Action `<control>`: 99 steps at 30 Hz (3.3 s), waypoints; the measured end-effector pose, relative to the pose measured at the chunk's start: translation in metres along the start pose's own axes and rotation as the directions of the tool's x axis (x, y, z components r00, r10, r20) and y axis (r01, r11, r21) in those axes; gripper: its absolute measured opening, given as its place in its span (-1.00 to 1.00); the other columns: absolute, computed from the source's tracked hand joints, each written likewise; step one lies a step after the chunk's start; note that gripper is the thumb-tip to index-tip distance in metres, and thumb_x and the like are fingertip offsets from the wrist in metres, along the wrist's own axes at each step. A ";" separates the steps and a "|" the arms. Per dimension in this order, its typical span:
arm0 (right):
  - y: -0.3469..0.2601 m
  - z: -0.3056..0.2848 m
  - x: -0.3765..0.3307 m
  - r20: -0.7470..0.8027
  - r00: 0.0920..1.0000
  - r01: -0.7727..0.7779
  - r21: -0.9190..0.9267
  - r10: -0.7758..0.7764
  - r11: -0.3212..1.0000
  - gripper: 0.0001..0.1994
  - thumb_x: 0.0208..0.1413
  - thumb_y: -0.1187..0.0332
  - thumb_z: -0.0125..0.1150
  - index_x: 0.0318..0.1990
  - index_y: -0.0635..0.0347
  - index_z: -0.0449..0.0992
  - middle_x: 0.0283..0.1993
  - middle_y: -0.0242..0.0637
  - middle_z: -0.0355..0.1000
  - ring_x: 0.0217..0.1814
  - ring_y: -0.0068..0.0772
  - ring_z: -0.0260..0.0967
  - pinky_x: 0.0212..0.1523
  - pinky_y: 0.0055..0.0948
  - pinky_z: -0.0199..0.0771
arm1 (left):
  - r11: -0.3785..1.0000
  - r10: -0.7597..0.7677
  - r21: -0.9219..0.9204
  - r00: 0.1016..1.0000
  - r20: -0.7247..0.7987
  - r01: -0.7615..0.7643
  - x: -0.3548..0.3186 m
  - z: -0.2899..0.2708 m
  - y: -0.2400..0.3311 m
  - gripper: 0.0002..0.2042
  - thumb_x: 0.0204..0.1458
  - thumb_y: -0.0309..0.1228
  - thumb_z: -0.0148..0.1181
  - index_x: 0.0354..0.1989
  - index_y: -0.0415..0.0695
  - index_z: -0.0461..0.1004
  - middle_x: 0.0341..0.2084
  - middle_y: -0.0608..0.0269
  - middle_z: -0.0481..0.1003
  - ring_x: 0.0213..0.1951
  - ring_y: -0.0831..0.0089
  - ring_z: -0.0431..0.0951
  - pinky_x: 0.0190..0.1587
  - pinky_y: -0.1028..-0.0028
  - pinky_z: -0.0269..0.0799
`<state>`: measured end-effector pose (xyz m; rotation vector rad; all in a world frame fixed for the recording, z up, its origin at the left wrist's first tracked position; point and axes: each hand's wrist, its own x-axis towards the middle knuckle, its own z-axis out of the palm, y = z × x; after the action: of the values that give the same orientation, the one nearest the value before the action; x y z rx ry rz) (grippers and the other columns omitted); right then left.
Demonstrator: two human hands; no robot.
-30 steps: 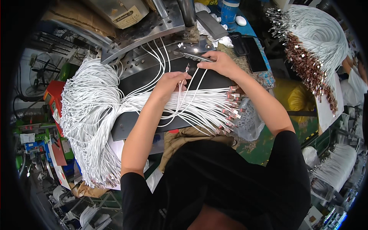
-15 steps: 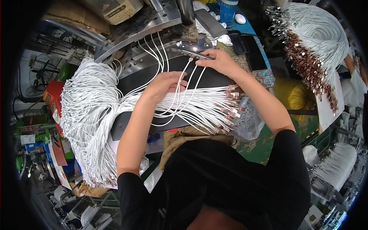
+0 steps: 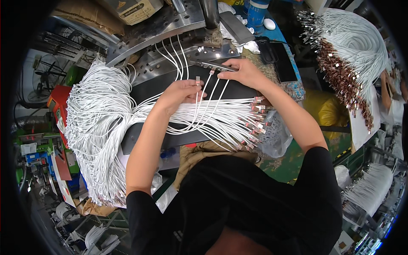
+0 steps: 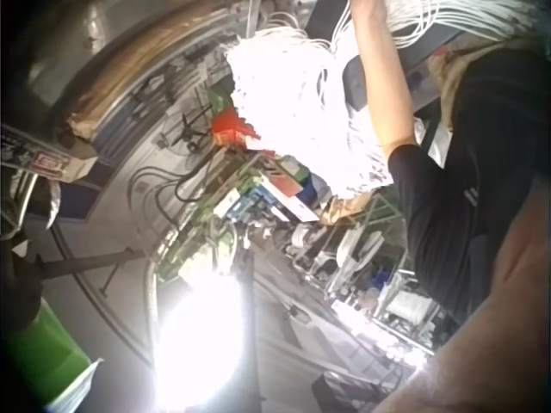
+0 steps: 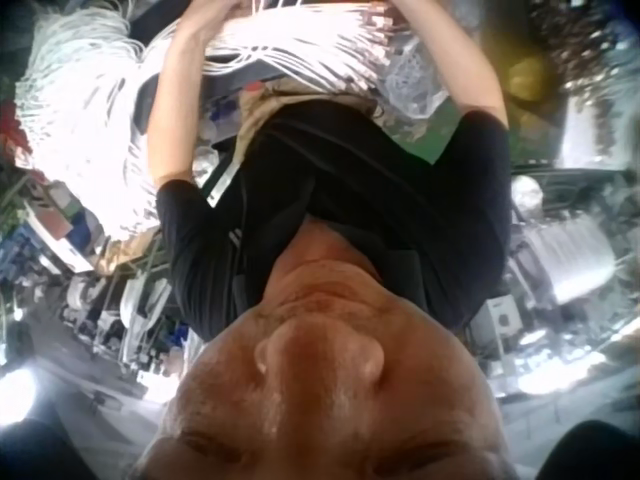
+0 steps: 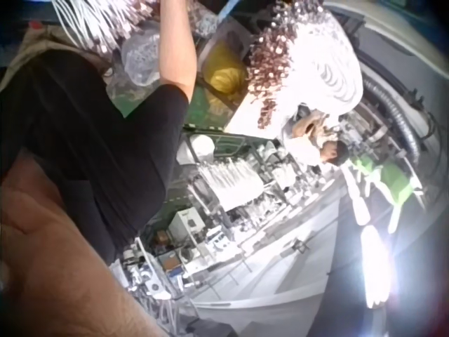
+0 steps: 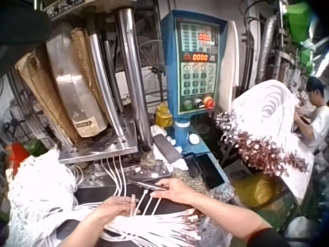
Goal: Sort and arrange bundles of white electrical wires into specific configurations on a workbench.
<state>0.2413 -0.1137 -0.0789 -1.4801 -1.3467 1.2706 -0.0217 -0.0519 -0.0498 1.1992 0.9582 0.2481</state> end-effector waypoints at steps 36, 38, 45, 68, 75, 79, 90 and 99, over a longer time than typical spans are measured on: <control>-0.014 0.022 0.288 -0.234 0.609 0.544 -0.572 -0.758 0.614 -0.78 0.17 0.28 0.24 -0.17 0.24 0.54 -0.21 -0.14 0.50 -0.22 -0.29 0.45 -0.23 -0.26 0.48 | 0.995 0.093 0.005 0.954 -0.286 -0.096 -0.006 -0.045 0.018 -0.40 0.20 0.04 0.18 0.14 -0.30 0.41 -0.32 0.23 0.59 -0.57 0.67 0.17 -0.47 0.64 0.12; -0.015 0.025 0.291 -0.218 0.626 0.499 -0.626 -0.749 0.599 -0.79 0.15 0.28 0.27 -0.21 0.25 0.54 -0.26 -0.16 0.48 -0.29 -0.30 0.43 -0.28 -0.27 0.46 | 0.993 0.115 0.049 0.945 -0.307 -0.105 -0.014 -0.041 0.018 -0.39 0.19 0.05 0.18 0.13 -0.30 0.42 -0.32 0.25 0.59 -0.57 0.67 0.16 -0.47 0.64 0.10; -0.002 0.010 0.303 -0.155 0.636 0.452 -0.719 -0.756 0.528 -0.79 0.17 0.27 0.25 -0.20 0.24 0.55 -0.24 -0.16 0.49 -0.29 -0.29 0.44 -0.26 -0.27 0.47 | 0.954 0.227 0.263 0.923 -0.310 -0.146 -0.014 -0.026 0.016 -0.40 0.15 0.03 0.23 0.14 -0.27 0.42 -0.22 0.26 0.57 -0.49 0.66 0.32 -0.37 0.64 0.19; -0.023 0.020 0.063 -0.056 0.733 0.279 -0.885 -0.678 0.374 -0.66 0.14 0.19 0.30 0.04 0.07 0.58 -0.16 -0.13 0.47 -0.04 -0.05 0.33 0.06 -0.20 0.34 | -0.031 0.952 0.993 0.298 0.065 -0.117 -0.091 -0.064 -0.029 -0.90 0.13 -0.45 0.19 -0.42 -0.16 0.55 -0.48 0.13 0.54 -0.29 0.18 0.58 -0.02 0.20 0.47; -0.025 -0.008 -0.023 0.169 0.921 0.355 -0.735 -0.351 0.578 -0.62 0.18 0.24 0.25 0.15 0.01 0.55 -0.16 -0.19 0.39 -0.01 -0.10 0.30 0.09 -0.21 0.31 | -0.022 0.870 0.991 0.490 -0.044 0.129 -0.037 -0.120 -0.045 -0.92 0.12 -0.43 0.20 -0.37 -0.14 0.57 -0.38 0.15 0.55 -0.24 0.15 0.52 0.11 0.23 0.44; -0.025 -0.007 -0.030 0.192 0.965 0.263 -0.759 -0.181 0.595 -0.63 0.21 0.28 0.22 0.17 0.00 0.54 -0.19 -0.19 0.36 0.00 -0.13 0.30 0.09 -0.24 0.30 | 0.281 0.899 0.935 0.401 -0.177 -0.218 -0.033 -0.066 -0.037 -0.89 0.10 -0.37 0.26 -0.28 -0.12 0.60 -0.34 0.18 0.55 -0.21 0.19 0.52 0.03 0.25 0.48; -0.025 -0.014 0.029 0.266 0.877 0.469 -0.646 -0.399 0.602 -0.69 0.30 0.29 0.10 0.14 0.15 0.49 -0.19 -0.15 0.41 -0.04 -0.13 0.37 0.04 -0.27 0.35 | 0.182 0.806 0.928 0.590 0.049 -0.326 -0.046 0.056 -0.028 -0.84 0.06 -0.27 0.31 -0.35 -0.09 0.57 -0.38 0.26 0.52 -0.29 0.28 0.54 -0.26 0.34 0.50; -0.001 0.023 0.256 -0.182 0.468 0.500 -0.752 -0.865 0.429 -0.75 0.32 0.29 0.08 -0.03 0.25 0.55 -0.05 -0.10 0.49 -0.09 -0.22 0.51 -0.08 -0.27 0.48 | 0.122 0.729 0.992 0.676 -0.104 0.021 -0.013 -0.007 0.004 -0.74 0.09 -0.19 0.27 -0.48 -0.12 0.55 -0.48 0.25 0.55 -0.35 0.28 0.58 -0.34 0.34 0.50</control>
<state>0.2062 0.1363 -0.1287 -1.2113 -1.7508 -0.2434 -0.0335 -0.0541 -0.0403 2.7785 1.3947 0.5178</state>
